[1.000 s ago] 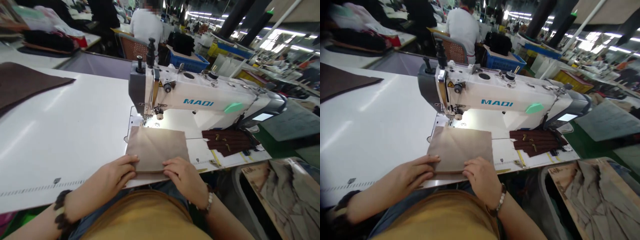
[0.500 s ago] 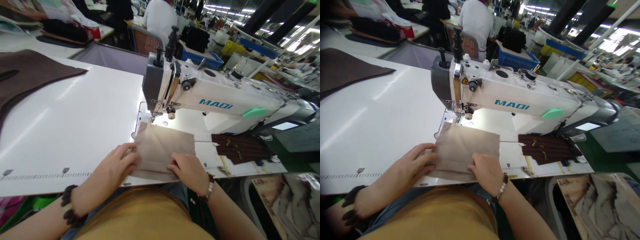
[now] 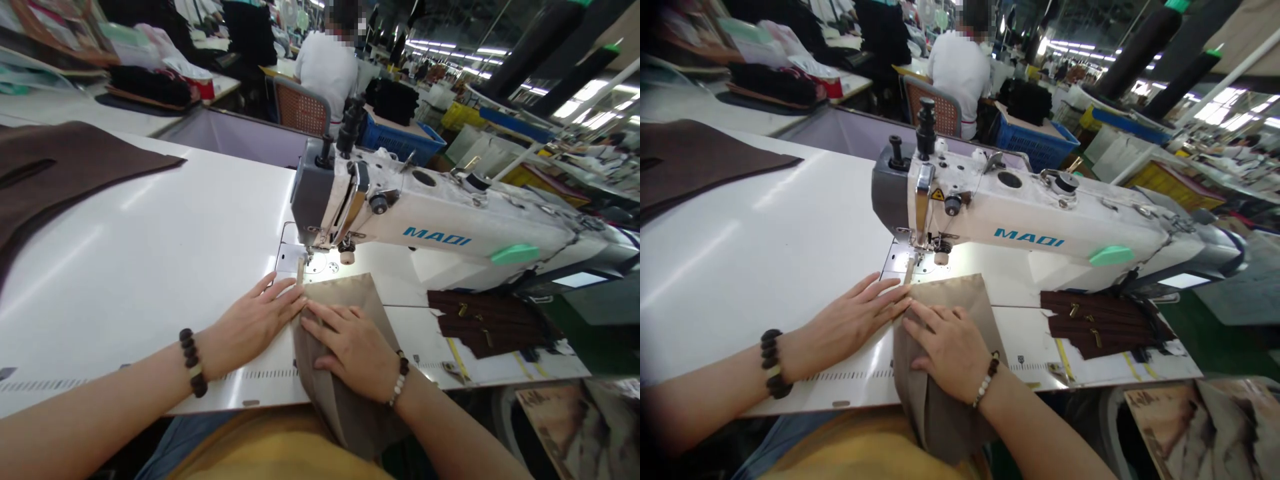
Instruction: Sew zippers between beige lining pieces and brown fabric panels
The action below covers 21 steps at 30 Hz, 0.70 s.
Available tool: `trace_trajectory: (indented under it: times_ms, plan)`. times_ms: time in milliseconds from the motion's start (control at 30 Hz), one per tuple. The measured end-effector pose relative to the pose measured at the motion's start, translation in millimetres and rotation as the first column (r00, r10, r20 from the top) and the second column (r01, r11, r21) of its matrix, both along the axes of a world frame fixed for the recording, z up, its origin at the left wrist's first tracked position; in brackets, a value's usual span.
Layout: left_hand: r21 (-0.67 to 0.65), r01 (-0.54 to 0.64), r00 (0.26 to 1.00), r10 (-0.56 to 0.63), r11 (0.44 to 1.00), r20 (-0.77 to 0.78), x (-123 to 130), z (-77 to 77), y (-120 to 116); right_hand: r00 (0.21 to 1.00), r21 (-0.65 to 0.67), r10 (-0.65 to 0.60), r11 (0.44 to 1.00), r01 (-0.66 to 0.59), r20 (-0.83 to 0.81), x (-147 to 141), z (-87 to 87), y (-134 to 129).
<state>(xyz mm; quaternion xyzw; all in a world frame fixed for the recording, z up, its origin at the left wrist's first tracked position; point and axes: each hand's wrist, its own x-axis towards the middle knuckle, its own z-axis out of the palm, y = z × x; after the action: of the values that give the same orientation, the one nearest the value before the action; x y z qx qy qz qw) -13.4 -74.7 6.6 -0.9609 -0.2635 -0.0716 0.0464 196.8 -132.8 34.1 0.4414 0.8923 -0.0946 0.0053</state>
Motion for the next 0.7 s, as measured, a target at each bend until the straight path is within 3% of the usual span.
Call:
trace_trajectory:
  times_ms: [233,467,700]
  plan:
    - [-0.063,-0.078,0.996,0.080,0.995,0.034,-5.3,-6.8,-5.0,1.000,-0.062,-0.006,0.998,0.008,0.026,-1.0,2.4,10.9]
    - [-0.117,-0.151,0.988,0.153,0.982,0.011,18.8,0.5,14.7,0.994,-0.061,-0.105,0.992,0.107,0.037,4.6,-4.6,27.4]
    - [-0.017,-0.192,0.980,0.193,0.981,0.038,26.4,-3.2,35.0,0.986,-0.060,-0.155,0.986,0.158,0.060,3.3,-10.8,48.8]
